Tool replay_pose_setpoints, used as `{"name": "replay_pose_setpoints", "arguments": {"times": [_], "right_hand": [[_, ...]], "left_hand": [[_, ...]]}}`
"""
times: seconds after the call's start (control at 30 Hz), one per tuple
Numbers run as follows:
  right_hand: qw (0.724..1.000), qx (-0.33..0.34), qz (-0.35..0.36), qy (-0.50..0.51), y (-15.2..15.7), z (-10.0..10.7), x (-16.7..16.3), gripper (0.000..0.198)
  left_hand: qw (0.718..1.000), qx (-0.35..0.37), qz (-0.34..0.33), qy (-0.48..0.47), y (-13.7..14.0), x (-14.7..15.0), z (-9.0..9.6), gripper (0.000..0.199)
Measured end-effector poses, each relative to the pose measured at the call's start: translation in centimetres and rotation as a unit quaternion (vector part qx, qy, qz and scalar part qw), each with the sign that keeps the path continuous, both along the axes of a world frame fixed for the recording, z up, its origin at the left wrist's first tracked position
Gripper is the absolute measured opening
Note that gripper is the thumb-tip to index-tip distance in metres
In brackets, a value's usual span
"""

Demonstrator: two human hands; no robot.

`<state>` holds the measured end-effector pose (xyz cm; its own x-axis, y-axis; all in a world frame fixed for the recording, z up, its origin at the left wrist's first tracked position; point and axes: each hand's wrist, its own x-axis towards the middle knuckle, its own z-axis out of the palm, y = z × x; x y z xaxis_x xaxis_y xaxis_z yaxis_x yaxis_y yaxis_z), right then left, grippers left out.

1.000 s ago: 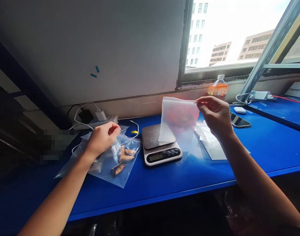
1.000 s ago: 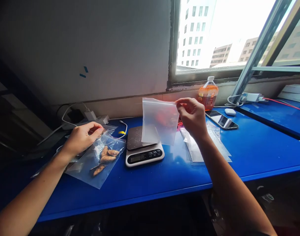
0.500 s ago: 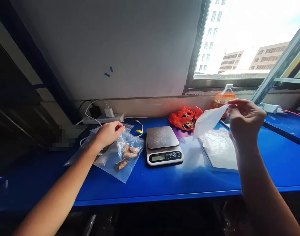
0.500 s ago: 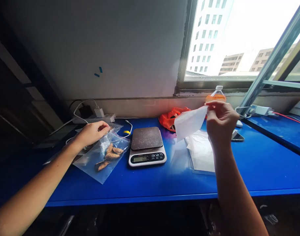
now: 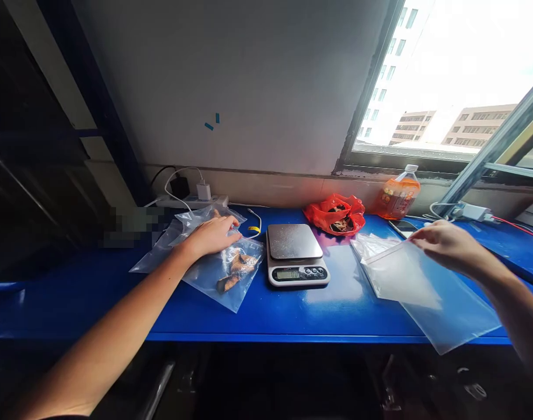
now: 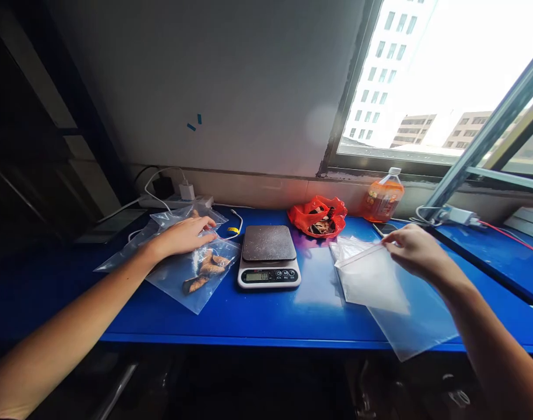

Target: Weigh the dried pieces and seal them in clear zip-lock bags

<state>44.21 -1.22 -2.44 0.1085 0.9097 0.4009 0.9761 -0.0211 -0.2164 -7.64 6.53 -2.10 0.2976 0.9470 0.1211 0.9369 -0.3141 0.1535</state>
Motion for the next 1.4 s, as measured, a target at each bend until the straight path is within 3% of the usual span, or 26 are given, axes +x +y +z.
{"name": "replay_pose_setpoints", "arguments": {"times": [0.1,0.3,0.97,1.13,1.3,1.4], "right_hand": [[0.997,-0.074,0.012,0.031,2.6,-3.3,-1.8,0.023],[0.997,-0.050,0.009,0.055,4.0,-6.5,-2.2,0.024],[0.991,-0.035,0.011,0.125,3.2,-7.1,-2.6,0.022],[0.989,-0.032,0.014,0.143,3.4,-7.3,-2.1,0.019],[0.984,-0.040,0.058,0.161,3.5,-7.3,-2.0,0.021],[0.984,-0.037,0.079,0.154,3.4,-7.2,-2.7,0.017]], "left_hand": [[1.000,0.001,0.001,-0.001,-0.3,0.0,0.3,0.035],[1.000,-0.003,0.006,0.001,-0.6,0.0,0.3,0.037],[0.999,0.019,0.000,-0.036,0.0,0.1,-0.5,0.037],[0.991,0.082,-0.031,-0.100,0.6,0.0,0.0,0.033],[0.958,0.208,-0.065,-0.185,0.5,-0.9,1.2,0.024],[0.949,0.239,-0.071,-0.191,0.3,-1.1,1.5,0.021]]}}
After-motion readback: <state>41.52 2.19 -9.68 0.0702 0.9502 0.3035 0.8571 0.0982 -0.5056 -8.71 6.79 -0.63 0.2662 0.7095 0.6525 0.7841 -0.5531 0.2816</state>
